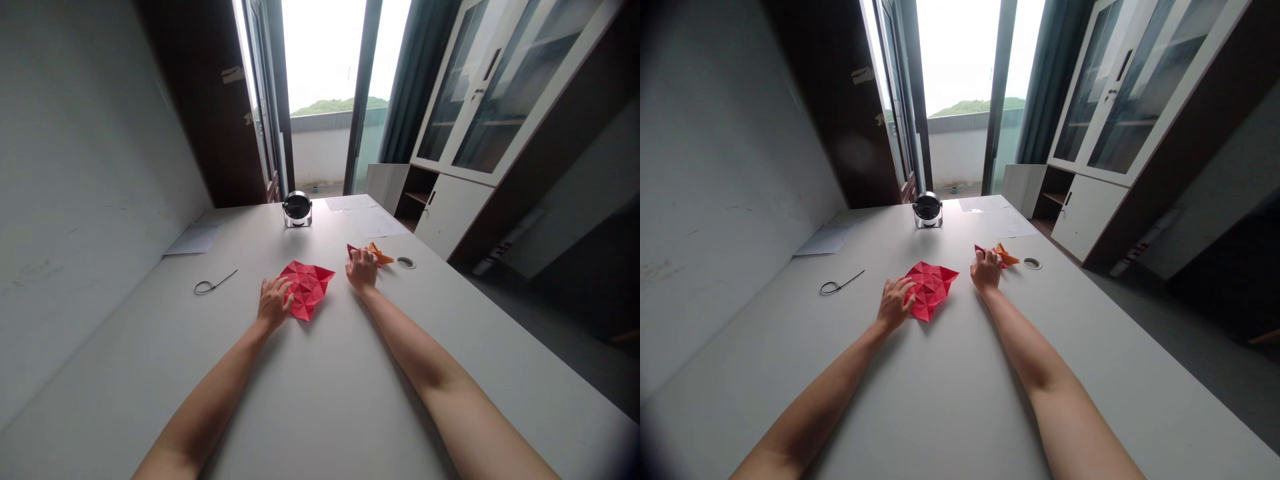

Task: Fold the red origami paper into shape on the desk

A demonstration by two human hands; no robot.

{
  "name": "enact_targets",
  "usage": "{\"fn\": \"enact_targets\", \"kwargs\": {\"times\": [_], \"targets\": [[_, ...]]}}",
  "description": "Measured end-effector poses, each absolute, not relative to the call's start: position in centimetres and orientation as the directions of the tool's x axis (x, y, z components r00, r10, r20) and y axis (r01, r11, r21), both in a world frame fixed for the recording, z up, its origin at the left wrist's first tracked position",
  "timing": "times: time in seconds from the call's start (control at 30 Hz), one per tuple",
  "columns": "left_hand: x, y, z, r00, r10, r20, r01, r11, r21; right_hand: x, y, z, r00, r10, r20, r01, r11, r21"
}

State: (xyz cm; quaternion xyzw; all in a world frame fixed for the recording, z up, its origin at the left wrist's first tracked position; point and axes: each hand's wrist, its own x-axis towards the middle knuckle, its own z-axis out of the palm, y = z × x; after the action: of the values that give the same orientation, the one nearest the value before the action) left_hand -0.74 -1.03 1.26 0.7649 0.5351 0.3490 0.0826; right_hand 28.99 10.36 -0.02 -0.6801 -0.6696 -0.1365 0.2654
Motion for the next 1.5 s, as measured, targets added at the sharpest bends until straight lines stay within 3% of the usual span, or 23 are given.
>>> {"fn": "enact_targets", "kwargs": {"times": [0.17, 0.33, 0.47, 0.6, 0.8, 1.27, 1.5], "targets": [[0.4, -1.5, 2.1, 0.176, 0.858, 0.483, 0.655, -0.468, 0.593, 30.8, 12.2, -0.8, 0.023, 0.832, 0.555, 0.997, 0.026, -0.079], [1.3, -2.1, 2.5, 0.202, 0.851, 0.485, 0.615, -0.496, 0.613, 31.5, 12.6, -1.1, 0.054, 0.812, 0.581, 0.989, 0.038, -0.144], [1.2, -2.1, 2.3, 0.258, 0.838, 0.481, 0.694, -0.507, 0.511, 30.5, 11.0, -0.4, -0.003, 0.743, 0.669, 0.927, 0.254, -0.277], [0.7, -1.7, 2.1, 0.175, 0.838, 0.516, 0.696, -0.476, 0.537, 26.9, 8.3, 0.7, -0.154, 0.678, 0.719, 0.747, 0.557, -0.364], [-0.3, -1.9, 2.9, -0.008, 0.796, 0.606, 0.681, -0.439, 0.586, 22.3, 5.0, 2.1, -0.468, 0.562, 0.682, 0.506, 0.803, -0.314], [-0.7, -1.6, 2.6, -0.090, 0.793, 0.602, 0.748, -0.345, 0.566, 20.7, 2.6, 3.2, -0.502, 0.513, 0.697, 0.400, 0.851, -0.338], [-0.2, -1.4, 2.4, -0.121, 0.870, 0.478, 0.509, -0.360, 0.782, 20.8, 2.9, 2.6, -0.478, 0.583, 0.657, 0.443, 0.806, -0.394]]}}
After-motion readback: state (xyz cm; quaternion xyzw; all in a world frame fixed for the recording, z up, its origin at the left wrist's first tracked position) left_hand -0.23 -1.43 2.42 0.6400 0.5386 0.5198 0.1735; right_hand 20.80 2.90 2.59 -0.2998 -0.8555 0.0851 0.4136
